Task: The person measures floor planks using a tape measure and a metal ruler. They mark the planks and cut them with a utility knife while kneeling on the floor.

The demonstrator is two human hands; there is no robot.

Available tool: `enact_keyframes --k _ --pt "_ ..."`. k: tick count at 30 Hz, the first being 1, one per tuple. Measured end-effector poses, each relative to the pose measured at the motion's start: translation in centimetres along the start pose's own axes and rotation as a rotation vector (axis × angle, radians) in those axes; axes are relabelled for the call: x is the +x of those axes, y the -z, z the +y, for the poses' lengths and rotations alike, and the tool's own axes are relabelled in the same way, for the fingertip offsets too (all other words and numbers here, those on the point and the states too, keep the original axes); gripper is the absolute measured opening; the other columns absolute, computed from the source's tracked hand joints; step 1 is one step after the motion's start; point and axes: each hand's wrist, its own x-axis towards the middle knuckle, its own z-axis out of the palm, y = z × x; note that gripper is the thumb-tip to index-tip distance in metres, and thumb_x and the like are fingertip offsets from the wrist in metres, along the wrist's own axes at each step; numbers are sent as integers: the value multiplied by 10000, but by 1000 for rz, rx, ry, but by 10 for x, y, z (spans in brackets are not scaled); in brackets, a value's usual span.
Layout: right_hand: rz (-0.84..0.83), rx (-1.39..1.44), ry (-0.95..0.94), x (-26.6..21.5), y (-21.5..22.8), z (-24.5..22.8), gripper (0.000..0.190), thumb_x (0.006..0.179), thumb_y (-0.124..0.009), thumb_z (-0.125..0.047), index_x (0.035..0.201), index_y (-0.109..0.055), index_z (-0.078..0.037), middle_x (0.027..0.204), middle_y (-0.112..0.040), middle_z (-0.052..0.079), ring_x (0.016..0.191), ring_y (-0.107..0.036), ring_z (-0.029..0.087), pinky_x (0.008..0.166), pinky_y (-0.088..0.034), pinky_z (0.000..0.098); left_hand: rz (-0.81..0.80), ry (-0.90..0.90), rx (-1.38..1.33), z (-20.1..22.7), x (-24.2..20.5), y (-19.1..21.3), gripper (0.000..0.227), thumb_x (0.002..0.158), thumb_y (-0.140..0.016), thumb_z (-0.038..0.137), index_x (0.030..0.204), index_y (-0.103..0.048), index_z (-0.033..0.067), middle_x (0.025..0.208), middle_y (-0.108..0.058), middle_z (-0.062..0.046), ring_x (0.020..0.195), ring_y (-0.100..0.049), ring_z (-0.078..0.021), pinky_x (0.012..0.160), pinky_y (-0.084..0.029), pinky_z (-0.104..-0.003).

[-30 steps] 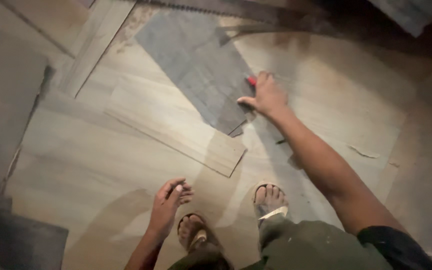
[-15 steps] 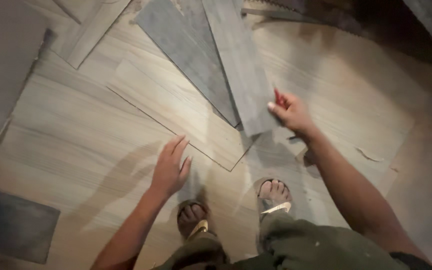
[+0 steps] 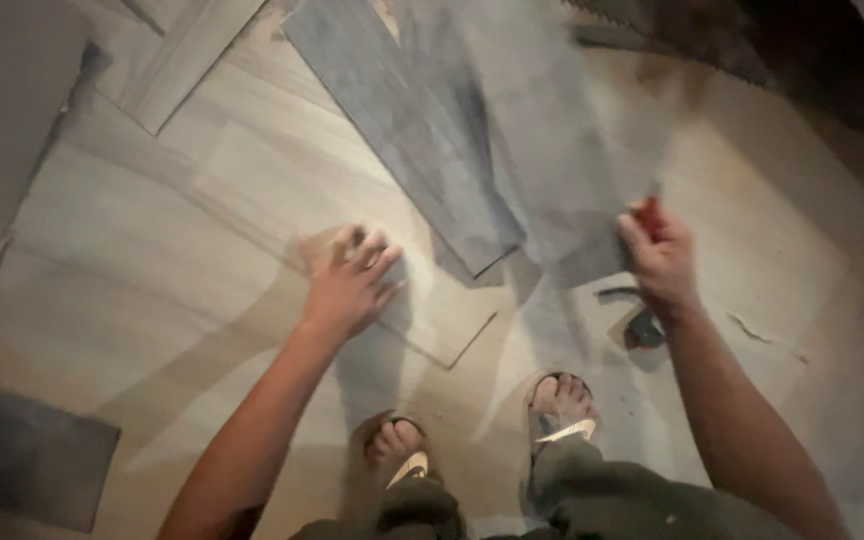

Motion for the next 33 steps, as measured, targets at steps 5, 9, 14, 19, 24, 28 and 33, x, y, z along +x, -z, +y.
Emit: enact_keyframes --k 5,9,14,19,24,28,33 --pt "74 193 -51 -10 52 -40 106 1121 -605 -114 1044 -599 -42 795 -560 -48 702 -509 51 634 -409 235 142 0 -106 -65 -29 17 352 869 -695 340 1170 -648 163 1334 -597 -108 1328 -413 -384 1088 -393 -645" --pt "94 -25 -123 -53 74 -75 103 1097 -597 -131 1091 -610 -29 865 -597 -32 726 -542 67 675 -451 254 178 216 -290 -66 8 26 362 972 -698 369 1150 -658 56 1232 -634 -145 1223 -498 -352 1050 -438 -555" --pt "-13 -461 -272 -113 101 -119 210 1054 -618 -200 987 -627 -1 715 -591 56 620 -572 163 602 -485 327 -16 690 -558 11 89 39 812 811 -814 603 1251 -535 -20 1285 -529 -203 1239 -460 -401 1025 -376 -633" --pt "-17 -368 -287 -151 94 -101 239 1033 -631 -242 1038 -629 -3 781 -615 44 716 -570 129 668 -486 298 53 761 -341 46 118 36 1078 666 -922 563 1356 -359 -46 1391 -385 -228 1306 -370 -443 996 -348 -638" --pt "154 -136 -255 -125 1 -38 204 1010 -675 -211 1100 -659 -28 857 -628 14 767 -557 85 687 -488 271 129 467 -355 50 106 33 1022 673 -924 387 1429 -366 -15 1401 -417 -220 1288 -429 -456 1009 -416 -598" --pt "344 -175 -122 -100 -105 25 289 977 -712 -197 1160 -653 18 852 -673 47 751 -611 116 697 -526 294 174 459 -342 68 101 29 1107 639 -967 418 1388 -322 -80 1356 -400 -264 1198 -452 -480 1015 -433 -571" --pt "367 -189 -109 -116 -165 53 269 944 -744 -203 1111 -685 0 803 -671 93 710 -634 146 695 -533 319 26 563 -358 75 107 16 1001 643 -968 320 1329 -355 -75 1356 -416 -244 1214 -503 -479 941 -498 -554"
